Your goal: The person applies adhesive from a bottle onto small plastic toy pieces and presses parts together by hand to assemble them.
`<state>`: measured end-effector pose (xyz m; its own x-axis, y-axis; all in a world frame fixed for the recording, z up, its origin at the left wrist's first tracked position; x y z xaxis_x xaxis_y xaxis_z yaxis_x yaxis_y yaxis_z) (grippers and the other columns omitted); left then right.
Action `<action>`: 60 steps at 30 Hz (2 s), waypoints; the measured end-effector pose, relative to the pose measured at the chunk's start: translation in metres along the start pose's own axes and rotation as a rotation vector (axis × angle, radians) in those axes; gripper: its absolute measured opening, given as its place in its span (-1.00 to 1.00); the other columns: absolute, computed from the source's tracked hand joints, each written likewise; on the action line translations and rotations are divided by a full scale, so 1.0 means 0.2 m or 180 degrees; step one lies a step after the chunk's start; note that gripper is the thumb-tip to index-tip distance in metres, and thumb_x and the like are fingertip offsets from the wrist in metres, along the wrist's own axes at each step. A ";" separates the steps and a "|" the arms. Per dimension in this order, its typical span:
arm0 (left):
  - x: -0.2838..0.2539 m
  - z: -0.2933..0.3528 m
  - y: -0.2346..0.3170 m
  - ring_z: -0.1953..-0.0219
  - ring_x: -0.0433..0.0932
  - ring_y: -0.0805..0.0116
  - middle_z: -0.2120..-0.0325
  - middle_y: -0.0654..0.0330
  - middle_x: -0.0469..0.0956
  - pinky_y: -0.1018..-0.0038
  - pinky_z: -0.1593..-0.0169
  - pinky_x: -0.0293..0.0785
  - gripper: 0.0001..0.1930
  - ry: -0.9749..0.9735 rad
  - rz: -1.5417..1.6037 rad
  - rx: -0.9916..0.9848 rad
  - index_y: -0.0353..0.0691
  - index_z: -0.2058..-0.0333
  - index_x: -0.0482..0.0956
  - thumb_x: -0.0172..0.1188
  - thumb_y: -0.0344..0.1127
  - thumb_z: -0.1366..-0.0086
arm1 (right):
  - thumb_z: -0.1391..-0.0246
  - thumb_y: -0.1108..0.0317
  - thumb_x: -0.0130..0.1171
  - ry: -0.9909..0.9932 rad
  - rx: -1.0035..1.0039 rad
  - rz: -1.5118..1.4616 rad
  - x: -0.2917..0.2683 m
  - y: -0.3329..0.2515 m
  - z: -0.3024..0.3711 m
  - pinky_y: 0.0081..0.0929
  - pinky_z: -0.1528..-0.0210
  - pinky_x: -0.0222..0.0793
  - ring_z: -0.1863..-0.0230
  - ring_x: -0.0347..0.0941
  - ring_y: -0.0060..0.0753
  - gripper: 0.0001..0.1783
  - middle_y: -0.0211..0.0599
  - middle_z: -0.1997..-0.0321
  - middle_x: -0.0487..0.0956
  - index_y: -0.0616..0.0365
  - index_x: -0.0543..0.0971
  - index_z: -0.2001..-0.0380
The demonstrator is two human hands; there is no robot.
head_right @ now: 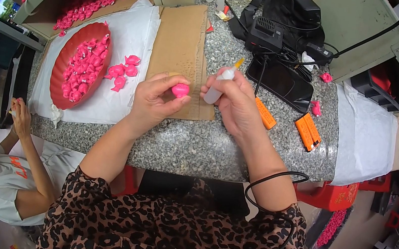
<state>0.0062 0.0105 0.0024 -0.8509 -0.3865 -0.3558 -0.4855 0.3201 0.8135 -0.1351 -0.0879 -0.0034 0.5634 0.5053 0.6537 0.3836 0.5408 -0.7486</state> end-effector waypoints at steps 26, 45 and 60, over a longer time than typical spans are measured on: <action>0.01 0.01 0.02 0.28 0.43 0.44 0.29 0.17 0.33 0.60 0.24 0.42 -0.55 -0.0568 0.1488 -0.0638 -0.32 0.09 0.34 0.17 -0.53 0.04 | 0.16 0.41 0.18 -0.0306 0.0316 0.0493 0.05 0.01 0.04 -0.80 0.58 0.19 0.59 0.29 -0.75 -0.75 -0.49 0.55 0.44 0.19 0.44 0.34; 0.01 0.02 0.02 0.22 0.44 0.38 0.30 0.09 0.40 0.54 0.16 0.42 -0.64 -0.0574 0.1981 -0.0740 -0.36 0.18 0.24 0.09 -0.61 -0.02 | 0.16 0.46 0.15 -0.0435 0.0348 0.0614 0.07 -0.01 0.06 -0.76 0.48 0.30 0.51 0.39 -0.66 -0.80 -0.34 0.48 0.51 0.27 0.47 0.38; 0.00 0.01 0.04 0.23 0.44 0.43 0.28 0.11 0.40 0.56 0.18 0.42 -0.68 -0.0615 0.2052 -0.1062 -0.40 0.16 0.25 -0.02 -0.67 -0.05 | 0.17 0.56 0.11 -0.0422 0.0216 0.0807 0.09 -0.03 0.07 -0.67 0.32 0.41 0.40 0.45 -0.55 -0.72 -0.21 0.39 0.50 0.38 0.40 0.29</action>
<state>0.0016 0.0139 0.0071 -0.9810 -0.0426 0.1890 0.1814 0.1406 0.9733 -0.1376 -0.0729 0.0138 0.5328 0.7110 0.4590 0.1904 0.4277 -0.8836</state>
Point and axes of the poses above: each hand's wrist, its own z-axis away from the middle knuckle, its own x-axis out of the palm, y = z × x, the point moved 1 cm from there along -z, towards the middle knuckle
